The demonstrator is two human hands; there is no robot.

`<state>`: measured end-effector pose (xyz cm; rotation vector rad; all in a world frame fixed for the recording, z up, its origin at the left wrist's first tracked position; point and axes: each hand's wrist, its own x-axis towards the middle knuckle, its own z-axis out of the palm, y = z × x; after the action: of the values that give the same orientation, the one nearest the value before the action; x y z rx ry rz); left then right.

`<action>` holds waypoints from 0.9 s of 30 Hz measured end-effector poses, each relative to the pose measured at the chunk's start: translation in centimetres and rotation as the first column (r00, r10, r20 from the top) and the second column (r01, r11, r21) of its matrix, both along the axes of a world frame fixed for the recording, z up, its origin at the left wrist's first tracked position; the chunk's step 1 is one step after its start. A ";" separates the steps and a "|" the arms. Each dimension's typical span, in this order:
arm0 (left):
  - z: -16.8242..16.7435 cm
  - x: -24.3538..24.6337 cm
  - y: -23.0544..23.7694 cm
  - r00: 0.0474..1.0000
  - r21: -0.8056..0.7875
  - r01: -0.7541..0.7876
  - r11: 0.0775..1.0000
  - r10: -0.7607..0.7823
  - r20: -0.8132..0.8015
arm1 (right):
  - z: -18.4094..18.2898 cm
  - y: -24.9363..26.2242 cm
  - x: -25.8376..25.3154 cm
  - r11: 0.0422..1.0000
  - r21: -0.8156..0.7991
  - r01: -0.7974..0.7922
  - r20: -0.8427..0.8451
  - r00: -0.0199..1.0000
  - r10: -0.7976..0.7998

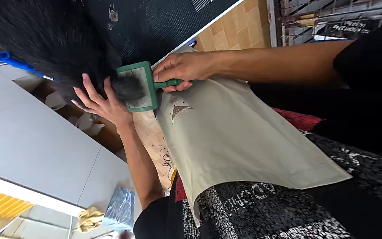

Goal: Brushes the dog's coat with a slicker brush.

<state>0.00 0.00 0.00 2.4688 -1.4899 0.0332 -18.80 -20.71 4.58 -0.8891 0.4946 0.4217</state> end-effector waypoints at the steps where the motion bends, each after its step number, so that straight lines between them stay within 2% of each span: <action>1: -0.7 0.3 -0.9 0.999 -0.106 -0.013 0.994 0.017 0.038 | 0.3 -0.2 -0.2 1.000 -0.005 0.018 0.018 1.000 -0.018; 2: -1.5 0.5 -1.9 0.998 -0.245 -0.021 0.969 0.034 0.050 | 0.4 -0.4 -0.5 1.000 -0.006 0.030 0.040 0.999 -0.030; 3: -1.9 0.6 -2.4 0.999 -0.355 -0.052 0.933 0.046 -0.025 | 0.5 -0.6 -0.7 0.999 0.000 0.038 0.063 0.997 -0.038; 4: -1.8 0.4 -2.4 0.983 -0.430 -0.128 0.894 0.057 -0.173 | 0.5 -0.5 -0.9 0.999 0.016 0.048 0.082 0.995 -0.049; 6: -0.8 -0.3 -1.8 0.849 -0.486 -0.361 0.796 0.065 -0.525 | 0.4 0.0 -1.2 0.994 0.078 0.082 0.081 0.993 -0.088; 7: -0.2 -1.0 -1.6 0.740 -0.490 -0.488 0.723 0.045 -0.671 | 0.1 0.2 -1.2 0.989 0.110 0.103 0.047 0.993 -0.108; 8: 0.8 -2.0 -1.6 0.671 -0.483 -0.582 0.655 0.050 -0.740 | -0.2 0.4 -1.0 0.985 0.126 0.121 -0.010 0.993 -0.120; 9: 1.8 -2.9 -1.4 0.615 -0.440 -0.638 0.632 0.074 -0.785 | -0.6 0.8 -0.6 0.986 0.116 0.123 -0.078 0.990 -0.115; 10: 3.0 -3.8 -1.1 0.562 -0.372 -0.627 0.684 0.066 -0.825 | -1.0 1.4 -0.1 0.989 0.091 0.113 -0.139 0.985 -0.099; 11: 4.0 -4.5 -0.9 0.579 -0.357 -0.534 0.766 0.024 -0.815 | -1.5 2.0 0.5 0.993 0.066 0.097 -0.179 0.980 -0.084; 13: 4.5 -5.9 -1.1 0.667 -0.307 -0.262 0.915 -0.058 -0.743 | -2.7 2.9 1.6 0.996 0.049 0.080 -0.186 0.980 -0.069; 15: 4.6 -6.9 -0.1 0.728 -0.268 -0.009 0.964 -0.177 -0.662 | -3.3 4.0 2.1 0.992 0.082 0.093 -0.166 0.983 -0.079; 16: 4.6 -7.1 0.9 0.742 -0.288 0.000 0.958 -0.193 -0.642 | -3.4 4.5 2.2 0.991 0.084 0.102 -0.155 0.984 -0.088; 18: 4.1 -6.8 2.8 0.708 -0.350 -0.219 0.911 -0.099 -0.699 | -3.6 4.4 2.0 0.995 0.010 0.102 -0.119 0.988 -0.100; 20: 3.5 -5.4 4.1 0.565 -0.239 -0.450 0.860 0.067 -0.822 | -3.7 4.2 1.4 0.991 -0.080 0.112 -0.088 0.989 -0.119; 21: 3.1 -4.4 4.4 0.469 -0.120 -0.491 0.863 0.146 -0.871 | -3.6 4.4 1.0 0.986 -0.105 0.129 -0.080 0.987 -0.138; 23: 2.1 -2.9 3.9 0.287 0.105 -0.461 0.881 0.260 -0.922 | -3.5 5.1 0.4 0.973 -0.117 0.199 -0.058 0.977 -0.207; 24: 1.7 -2.4 3.4 0.160 0.168 -0.444 0.880 0.263 -0.951 | -3.6 5.5 0.1 0.967 -0.113 0.226 -0.041 0.972 -0.232; 25: 1.3 -2.2 2.8 -0.005 0.200 -0.455 0.868 0.222 -0.975 | -3.9 6.0 -0.3 0.962 -0.108 0.252 -0.014 0.967 -0.255; 27: 0.8 -2.0 1.6 -0.299 0.231 -0.523 0.820 0.078 -0.951 | -4.5 6.7 -1.1 0.956 -0.104 0.274 0.046 0.962 -0.270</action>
<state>-2.03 1.61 0.76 1.4249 0.0653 -1.2413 -19.85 -14.03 0.08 -0.9167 0.6066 0.1291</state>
